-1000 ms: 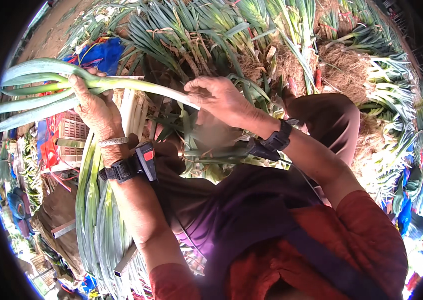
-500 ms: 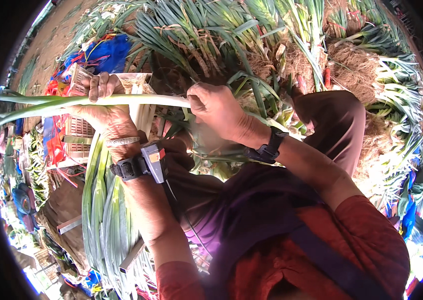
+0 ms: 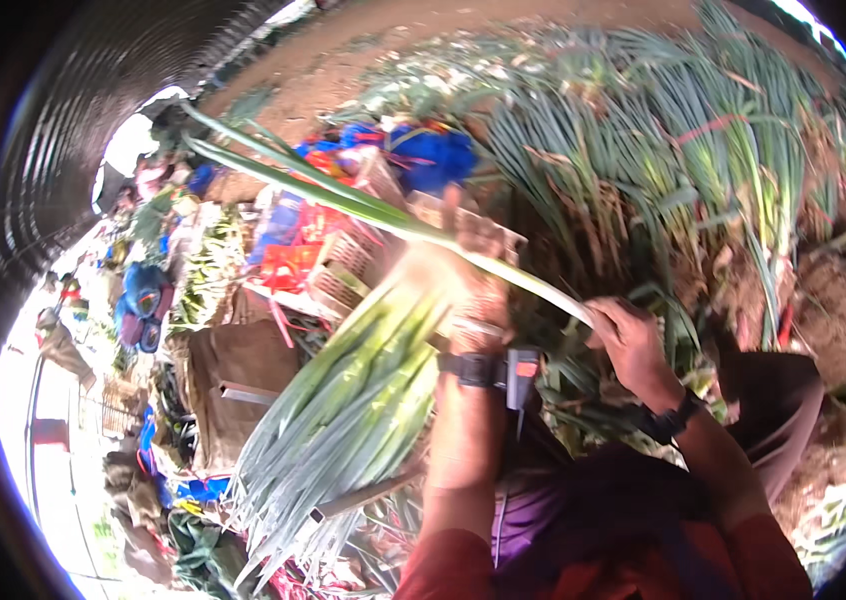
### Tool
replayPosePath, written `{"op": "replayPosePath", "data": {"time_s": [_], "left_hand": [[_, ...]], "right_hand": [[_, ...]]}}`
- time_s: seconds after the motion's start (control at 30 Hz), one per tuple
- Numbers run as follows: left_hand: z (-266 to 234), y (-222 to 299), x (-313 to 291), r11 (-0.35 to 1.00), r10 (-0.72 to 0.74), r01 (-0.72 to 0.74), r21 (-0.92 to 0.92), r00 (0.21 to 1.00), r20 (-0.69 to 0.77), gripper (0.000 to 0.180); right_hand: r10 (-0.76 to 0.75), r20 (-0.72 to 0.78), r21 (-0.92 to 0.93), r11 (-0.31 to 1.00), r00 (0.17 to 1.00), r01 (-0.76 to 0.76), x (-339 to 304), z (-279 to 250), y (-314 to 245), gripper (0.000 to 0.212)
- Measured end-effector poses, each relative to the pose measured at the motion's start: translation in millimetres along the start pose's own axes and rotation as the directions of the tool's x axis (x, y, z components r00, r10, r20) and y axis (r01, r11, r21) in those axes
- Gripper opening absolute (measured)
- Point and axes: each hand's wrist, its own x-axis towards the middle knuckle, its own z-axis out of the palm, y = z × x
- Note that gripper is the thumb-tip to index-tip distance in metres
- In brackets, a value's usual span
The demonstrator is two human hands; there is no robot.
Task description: Cleaning and sorting leeks or similar long green vegetables by peeling away outer layers.
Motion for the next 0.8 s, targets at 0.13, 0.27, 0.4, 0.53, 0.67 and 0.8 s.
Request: {"op": "replayPosePath", "data": {"time_s": [0.13, 0.27, 0.4, 0.53, 0.67, 0.8], "left_hand": [[-13, -2, -9, 0.999, -0.024, 0.022, -0.025, 0.995, -0.100, 0.076], [1, -3, -11, 0.982, -0.183, 0.175, -0.071, 0.975, -0.130, 0.075], [10, -2, -13, 0.971, -0.224, 0.207, -0.116, 0.962, -0.159, 0.072], [7, -1, -14, 0.980, -0.198, 0.190, -0.055, 0.956, -0.215, 0.071], [5, 3, -14, 0.976, -0.215, 0.205, -0.069, 0.960, -0.181, 0.070], [25, 4, -10, 0.991, -0.119, 0.134, 0.029, 0.945, -0.306, 0.069]], "right_hand": [[-0.063, -0.040, -0.116, 0.992, 0.997, 0.058, 1, 10, 13, 0.003], [0.176, 0.014, 0.012, 0.984, 0.984, -0.176, 3, 3, 21, 0.004], [0.429, 0.058, 0.309, 0.851, 0.901, -0.425, 4, -5, 20, 0.004], [0.335, 0.143, 0.323, 0.873, 0.931, -0.364, 0, -3, 5, 0.007], [0.397, 0.186, 0.396, 0.807, 0.899, -0.439, -7, -1, 17, 0.009], [0.526, 0.316, 0.801, 0.298, 0.790, -0.519, -9, -13, 12, 0.009]]}}
